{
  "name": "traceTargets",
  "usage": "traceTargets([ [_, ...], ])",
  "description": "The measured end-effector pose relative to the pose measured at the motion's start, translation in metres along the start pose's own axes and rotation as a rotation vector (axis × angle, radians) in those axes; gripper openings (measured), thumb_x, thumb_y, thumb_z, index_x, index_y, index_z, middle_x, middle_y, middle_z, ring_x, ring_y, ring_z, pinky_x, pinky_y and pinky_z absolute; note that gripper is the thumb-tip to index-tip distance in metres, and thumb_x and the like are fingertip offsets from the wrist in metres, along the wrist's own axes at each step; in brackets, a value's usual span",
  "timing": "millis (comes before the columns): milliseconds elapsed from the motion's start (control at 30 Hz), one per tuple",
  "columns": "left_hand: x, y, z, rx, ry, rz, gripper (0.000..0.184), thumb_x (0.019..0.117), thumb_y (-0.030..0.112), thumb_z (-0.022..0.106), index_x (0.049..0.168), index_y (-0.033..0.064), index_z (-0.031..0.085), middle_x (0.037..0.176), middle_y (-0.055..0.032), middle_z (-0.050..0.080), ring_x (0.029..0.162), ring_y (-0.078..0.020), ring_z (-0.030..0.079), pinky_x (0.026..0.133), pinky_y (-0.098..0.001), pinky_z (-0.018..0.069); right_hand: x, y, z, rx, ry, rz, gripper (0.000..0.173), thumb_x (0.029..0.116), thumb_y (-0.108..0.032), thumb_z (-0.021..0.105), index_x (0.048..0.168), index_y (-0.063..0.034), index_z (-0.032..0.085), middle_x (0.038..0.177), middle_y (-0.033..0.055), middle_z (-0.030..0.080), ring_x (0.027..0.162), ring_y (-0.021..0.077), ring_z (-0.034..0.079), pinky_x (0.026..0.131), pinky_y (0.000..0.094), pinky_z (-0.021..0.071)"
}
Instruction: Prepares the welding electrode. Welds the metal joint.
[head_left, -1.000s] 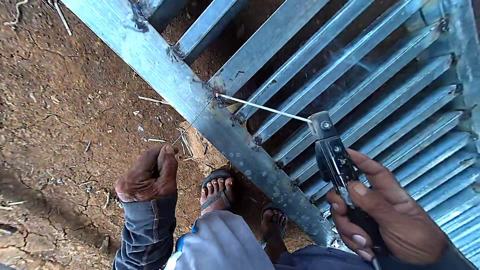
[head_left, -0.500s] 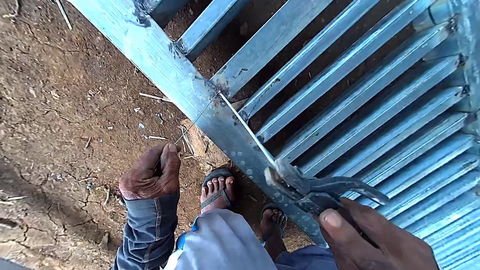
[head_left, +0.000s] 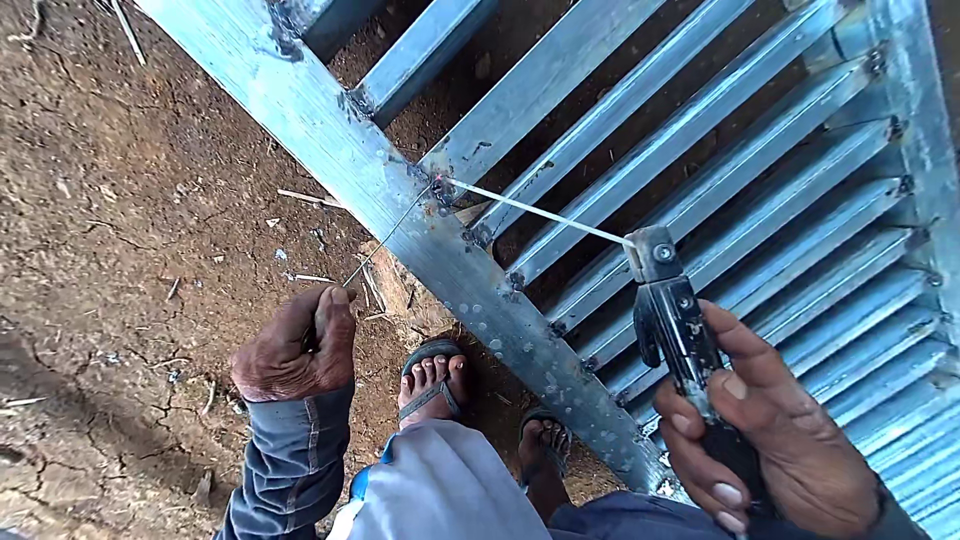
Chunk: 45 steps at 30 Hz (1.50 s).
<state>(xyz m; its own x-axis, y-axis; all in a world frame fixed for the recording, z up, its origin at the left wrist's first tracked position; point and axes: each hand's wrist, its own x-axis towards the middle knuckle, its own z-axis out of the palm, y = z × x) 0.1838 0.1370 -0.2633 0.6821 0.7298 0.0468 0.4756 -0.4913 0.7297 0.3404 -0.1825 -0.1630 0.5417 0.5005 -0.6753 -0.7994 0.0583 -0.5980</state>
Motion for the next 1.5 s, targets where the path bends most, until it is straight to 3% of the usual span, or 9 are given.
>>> traceTargets([
  [167,0.001,-0.005,-0.002,-0.152,0.017,0.037,0.03,0.1028,0.028,0.059,0.1,0.0011,0.074,0.068,0.0026,0.063,0.054,0.0056,0.051,0.05,-0.0149,0.0441,0.005,0.0,-0.01,0.278,-0.153,0.121,0.051,0.1069,-0.027,0.054,0.154,-0.0251,0.035,0.081,0.0097,0.062,0.049,0.0204,0.064,0.037,0.0327,0.0564],
  [267,0.018,-0.021,-0.011,-0.302,-0.026,0.037,0.029,0.103,0.035,0.059,0.102,0.0101,0.074,0.065,0.0121,0.061,0.051,0.0044,0.051,0.048,-0.0184,0.0466,0.004,0.002,-0.013,0.304,-0.182,0.136,0.053,0.1054,-0.029,0.057,0.154,-0.0274,0.035,0.08,0.0093,0.062,0.049,0.0209,0.064,0.037,0.033,0.056],
  [367,0.043,-0.054,-0.023,-0.301,-0.1,0.067,0.029,0.1023,0.034,0.058,0.101,0.0089,0.072,0.065,0.0101,0.06,0.052,0.0017,0.053,0.053,-0.023,0.0506,-0.007,0.002,-0.002,-0.361,0.022,-0.156,0.052,0.1028,-0.03,0.063,0.151,-0.0282,0.043,0.08,0.0004,0.065,0.046,0.0091,0.058,0.035,0.0237,0.0503],
  [433,0.054,-0.057,-0.035,-0.244,-0.135,0.097,0.031,0.1029,0.032,0.057,0.104,0.0052,0.072,0.068,0.0069,0.061,0.055,0.0022,0.053,0.054,-0.0219,0.0495,-0.017,-0.001,-0.003,-0.966,0.085,-0.502,0.052,0.1014,-0.029,0.066,0.15,-0.0347,0.049,0.112,-0.0112,0.073,0.075,0.0008,0.068,0.06,0.0178,0.0572],
  [500,0.058,-0.042,-0.053,-0.171,-0.132,0.16,0.032,0.1035,0.033,0.057,0.106,0.0038,0.071,0.071,0.0044,0.062,0.058,0.0019,0.053,0.058,-0.0221,0.0505,-0.027,-0.007,-0.006,-1.257,0.077,-0.724,0.053,0.1014,-0.033,0.065,0.151,-0.038,0.047,0.127,-0.0111,0.068,0.095,0.001,0.069,0.077,0.0199,0.0597],
  [600,0.054,-0.016,-0.065,-0.122,-0.077,0.245,0.032,0.1047,0.034,0.056,0.106,0.0055,0.069,0.073,0.0043,0.063,0.058,0.002,0.054,0.057,-0.0218,0.0498,-0.04,-0.006,0.002,-1.133,0.139,-0.68,0.058,0.1026,-0.029,0.063,0.155,-0.0406,0.041,0.12,-0.011,0.069,0.085,0.0017,0.068,0.069,0.0191,0.0575],
  [700,0.04,-0.001,-0.046,-0.149,-0.08,0.174,0.032,0.1042,0.031,0.057,0.104,0.0019,0.071,0.069,0.0042,0.062,0.055,0.004,0.051,0.053,-0.0178,0.0464,-0.041,-0.001,0.01,-0.929,0.16,-0.585,0.064,0.1034,-0.021,0.062,0.158,-0.0416,0.036,0.111,-0.0074,0.071,0.073,0.005,0.066,0.059,0.0208,0.056],
  [933,0.024,-0.024,-0.013,-0.206,-0.155,-0.012,0.027,0.1029,0.027,0.058,0.103,0.004,0.073,0.068,0.0093,0.061,0.053,0.0065,0.049,0.05,-0.0151,0.0438,-0.045,0.0,0.014,-0.801,0.175,-0.463,0.06,0.1039,-0.023,0.062,0.157,-0.0402,0.039,0.101,-0.0067,0.072,0.067,0.0048,0.064,0.054,0.0207,0.0548],
  [1500,0.042,-0.026,-0.016,-0.095,-0.22,0.055,0.03,0.1022,0.028,0.06,0.103,0.0013,0.073,0.073,0.0038,0.065,0.057,0.0089,0.051,0.054,-0.0116,0.0431,-0.042,-0.002,0.014,-0.904,0.154,-0.486,0.061,0.1024,-0.022,0.063,0.157,-0.0358,0.041,0.105,-0.0072,0.071,0.071,0.0031,0.065,0.059,0.0193,0.0549],
])
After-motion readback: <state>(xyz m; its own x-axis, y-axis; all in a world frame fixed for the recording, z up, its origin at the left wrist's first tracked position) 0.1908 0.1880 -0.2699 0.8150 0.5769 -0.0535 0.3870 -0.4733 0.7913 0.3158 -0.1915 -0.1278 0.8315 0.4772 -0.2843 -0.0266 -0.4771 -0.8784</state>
